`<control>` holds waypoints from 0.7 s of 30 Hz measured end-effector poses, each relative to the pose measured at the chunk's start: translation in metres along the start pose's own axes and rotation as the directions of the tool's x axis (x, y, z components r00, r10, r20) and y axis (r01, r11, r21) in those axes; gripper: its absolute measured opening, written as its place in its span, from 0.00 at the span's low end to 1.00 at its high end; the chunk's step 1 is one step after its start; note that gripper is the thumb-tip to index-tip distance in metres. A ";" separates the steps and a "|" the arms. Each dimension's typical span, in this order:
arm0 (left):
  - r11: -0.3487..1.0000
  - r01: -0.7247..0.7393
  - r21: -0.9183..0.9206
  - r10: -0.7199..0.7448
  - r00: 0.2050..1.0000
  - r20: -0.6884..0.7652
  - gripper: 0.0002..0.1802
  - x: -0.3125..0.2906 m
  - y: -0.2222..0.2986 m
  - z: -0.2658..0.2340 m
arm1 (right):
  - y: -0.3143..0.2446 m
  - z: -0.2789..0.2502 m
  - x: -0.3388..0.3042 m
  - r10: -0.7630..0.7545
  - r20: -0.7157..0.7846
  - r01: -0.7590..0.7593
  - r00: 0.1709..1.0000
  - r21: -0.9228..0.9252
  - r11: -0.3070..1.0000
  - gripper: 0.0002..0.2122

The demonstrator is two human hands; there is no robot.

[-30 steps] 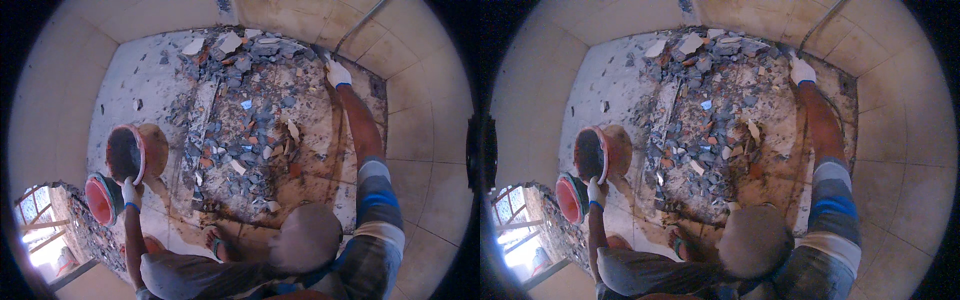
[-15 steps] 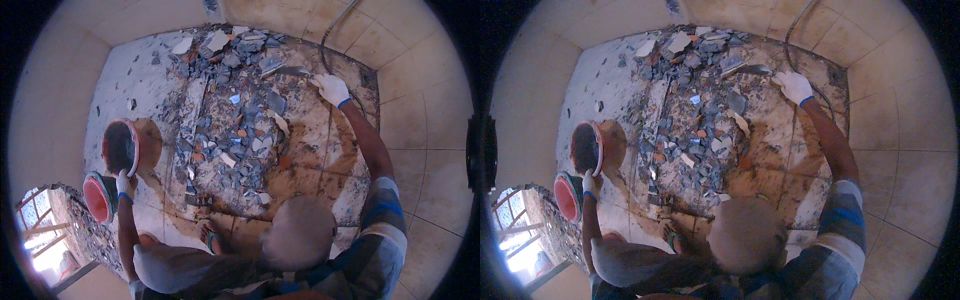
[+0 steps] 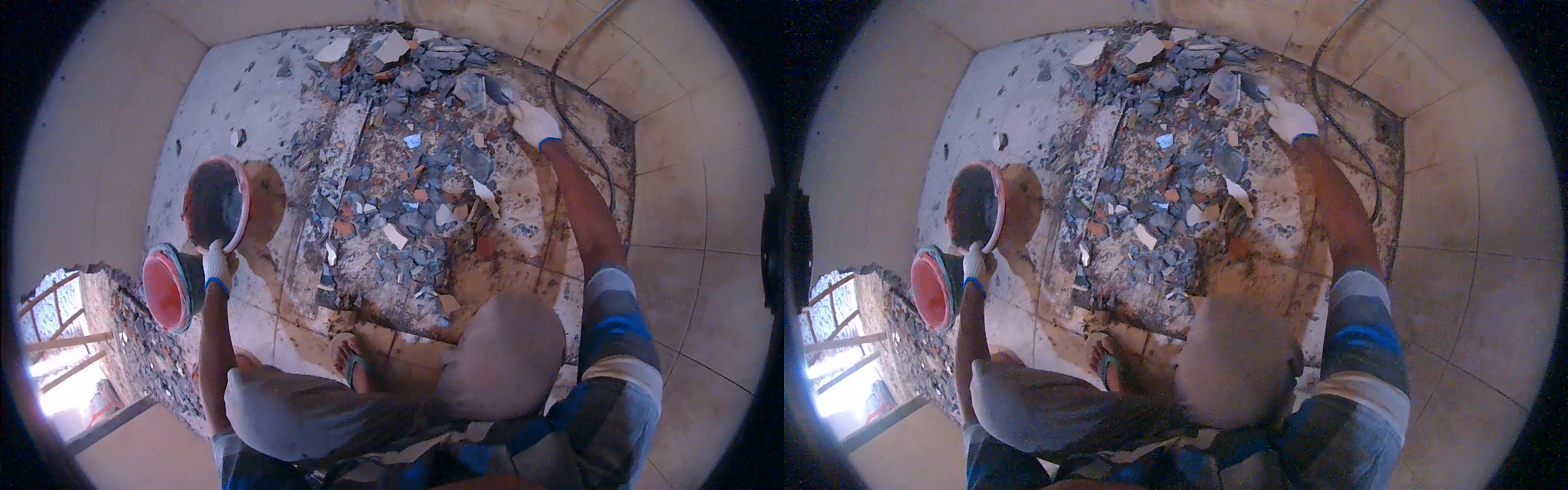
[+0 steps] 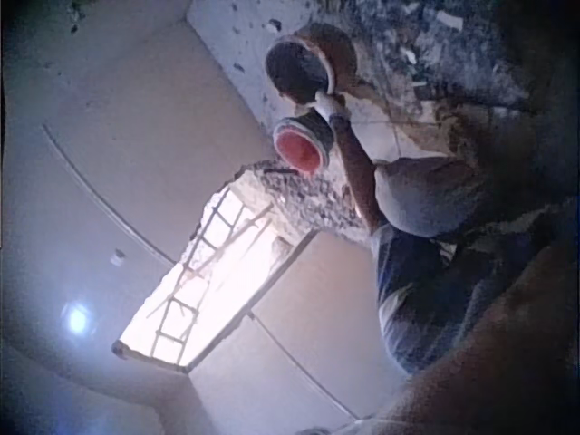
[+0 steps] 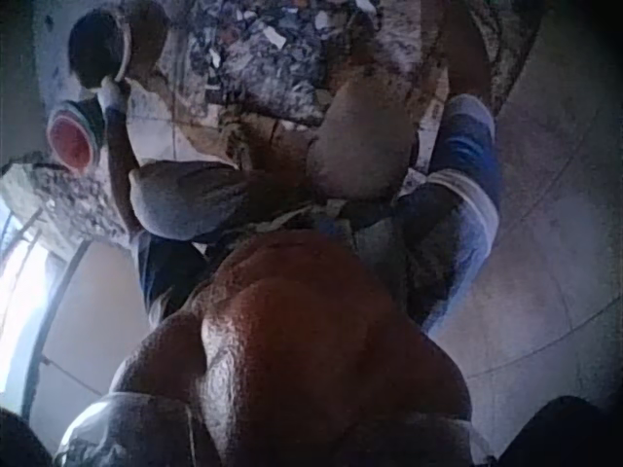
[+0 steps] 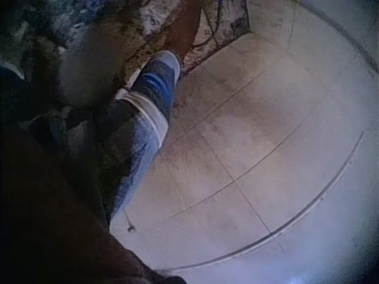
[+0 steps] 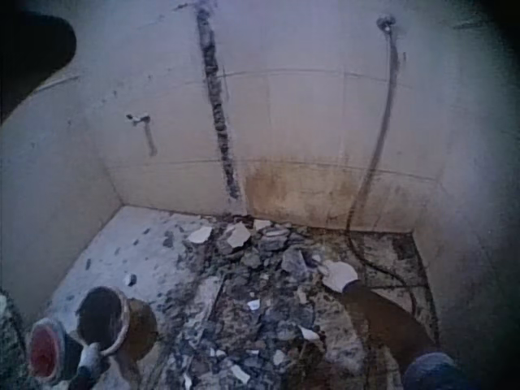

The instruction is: The person squats on a tiled floor and collects broken tile and concrete debris by hand, placing the pieces into several plastic buckets. The person repeatedly picks up fragments and transfers them into the buckets.

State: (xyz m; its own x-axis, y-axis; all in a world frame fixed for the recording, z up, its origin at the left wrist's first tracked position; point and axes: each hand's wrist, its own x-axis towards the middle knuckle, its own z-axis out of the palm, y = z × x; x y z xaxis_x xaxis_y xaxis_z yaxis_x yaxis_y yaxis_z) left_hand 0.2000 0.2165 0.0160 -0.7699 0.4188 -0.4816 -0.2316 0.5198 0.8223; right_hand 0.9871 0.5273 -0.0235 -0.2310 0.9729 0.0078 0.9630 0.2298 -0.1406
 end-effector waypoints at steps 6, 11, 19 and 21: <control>0.994 -0.103 0.046 0.100 0.992 0.072 0.20 0.004 -0.003 -0.006 | -0.096 -0.027 -0.029 -0.335 0.153 0.335 0.930 0.025 0.942 0.14; 0.935 -0.188 0.302 0.190 0.981 0.023 0.32 0.005 0.004 -0.009 | -0.153 -0.043 -0.086 -0.407 0.193 0.380 0.893 0.162 0.911 0.16; 0.835 -0.354 0.421 0.411 0.910 -0.051 0.22 0.018 0.014 -0.027 | -0.197 -0.033 -0.197 -0.505 0.208 0.344 0.838 0.517 0.784 0.23; 0.886 -0.335 0.319 0.366 0.930 -0.042 0.23 0.027 0.019 -0.035 | -0.206 -0.036 -0.198 -0.521 0.258 0.352 0.813 0.495 0.794 0.25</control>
State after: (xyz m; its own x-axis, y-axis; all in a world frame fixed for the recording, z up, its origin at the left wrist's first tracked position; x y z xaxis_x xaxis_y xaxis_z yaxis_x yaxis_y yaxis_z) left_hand 0.1542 0.2113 0.0293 -0.8253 0.5485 -0.1340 0.2424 0.5585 0.7933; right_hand 0.8399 0.2884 0.0397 -0.7257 0.6650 -0.1762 0.6151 0.5124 -0.5993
